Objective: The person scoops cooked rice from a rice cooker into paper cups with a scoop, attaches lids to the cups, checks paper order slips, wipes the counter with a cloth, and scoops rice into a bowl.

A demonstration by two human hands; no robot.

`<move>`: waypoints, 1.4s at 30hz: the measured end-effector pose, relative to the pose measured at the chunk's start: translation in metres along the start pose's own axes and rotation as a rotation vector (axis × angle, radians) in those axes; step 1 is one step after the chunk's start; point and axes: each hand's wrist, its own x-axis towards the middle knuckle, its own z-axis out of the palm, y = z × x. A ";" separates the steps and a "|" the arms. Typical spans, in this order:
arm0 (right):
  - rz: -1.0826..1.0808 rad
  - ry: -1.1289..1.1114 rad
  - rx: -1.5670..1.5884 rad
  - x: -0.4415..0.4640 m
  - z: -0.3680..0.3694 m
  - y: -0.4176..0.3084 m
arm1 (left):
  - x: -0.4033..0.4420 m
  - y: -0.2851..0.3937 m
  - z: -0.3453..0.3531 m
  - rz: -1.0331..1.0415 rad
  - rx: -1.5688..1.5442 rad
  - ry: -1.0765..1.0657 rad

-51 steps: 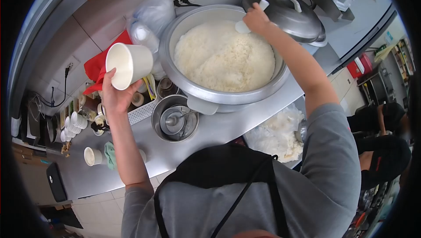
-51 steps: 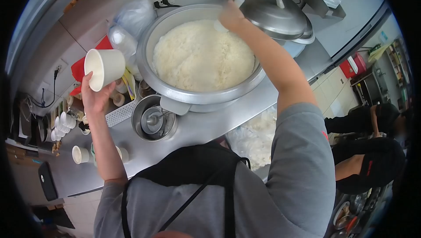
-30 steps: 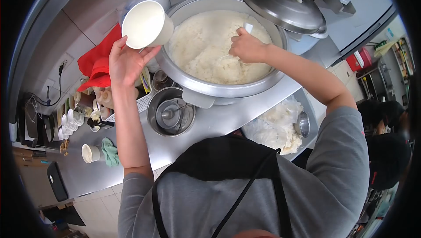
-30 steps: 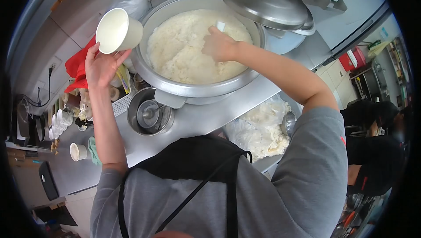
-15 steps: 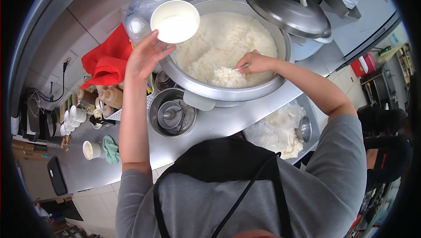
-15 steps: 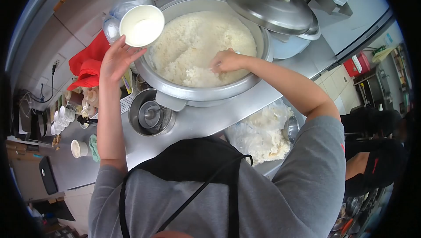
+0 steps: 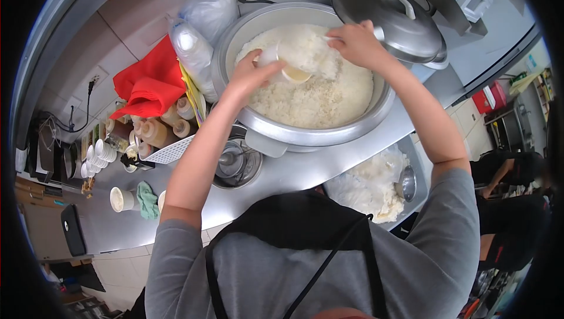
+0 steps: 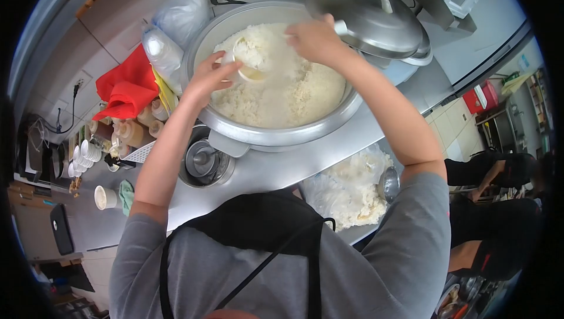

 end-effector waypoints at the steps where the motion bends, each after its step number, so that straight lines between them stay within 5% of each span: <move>1: -0.008 -0.009 -0.228 0.007 0.002 -0.012 | 0.003 0.003 0.005 -0.181 -0.255 -0.061; 3: -0.118 0.007 -0.664 0.016 0.010 -0.031 | 0.011 0.003 0.010 -0.214 -0.373 -0.152; 7: -0.261 0.087 -0.881 0.028 0.001 -0.042 | 0.016 -0.001 0.016 -0.243 -0.705 -0.283; 11: -0.211 0.335 -0.738 0.035 -0.053 -0.049 | 0.020 0.000 0.011 -0.241 -0.803 -0.282; 14: -0.299 0.222 -0.696 0.028 -0.040 -0.053 | 0.017 -0.001 0.009 -0.358 -0.937 -0.218; 16: -0.262 0.176 -0.691 0.032 -0.044 -0.047 | 0.010 -0.004 0.009 -0.223 -0.821 -0.215; 18: -0.056 0.417 -0.553 0.038 -0.051 -0.023 | 0.008 -0.006 -0.003 -0.192 -0.820 -0.178; 20: 0.029 0.342 -0.547 0.039 -0.032 -0.012 | 0.007 -0.004 -0.019 -0.161 -0.814 -0.144; 22: 0.086 -0.083 -0.608 0.037 0.022 0.004 | 0.004 0.003 -0.036 -0.122 -0.836 -0.088; 26: -0.045 -0.270 -0.373 0.041 0.084 -0.019 | -0.006 0.014 -0.046 -0.038 -0.791 -0.130; 35: -0.012 -0.533 -0.136 0.047 0.111 -0.037 | -0.004 0.011 -0.069 0.003 -0.900 -0.120; 42: 0.050 -0.497 0.163 0.034 0.140 -0.016 | 0.013 0.012 -0.067 0.029 -0.888 -0.127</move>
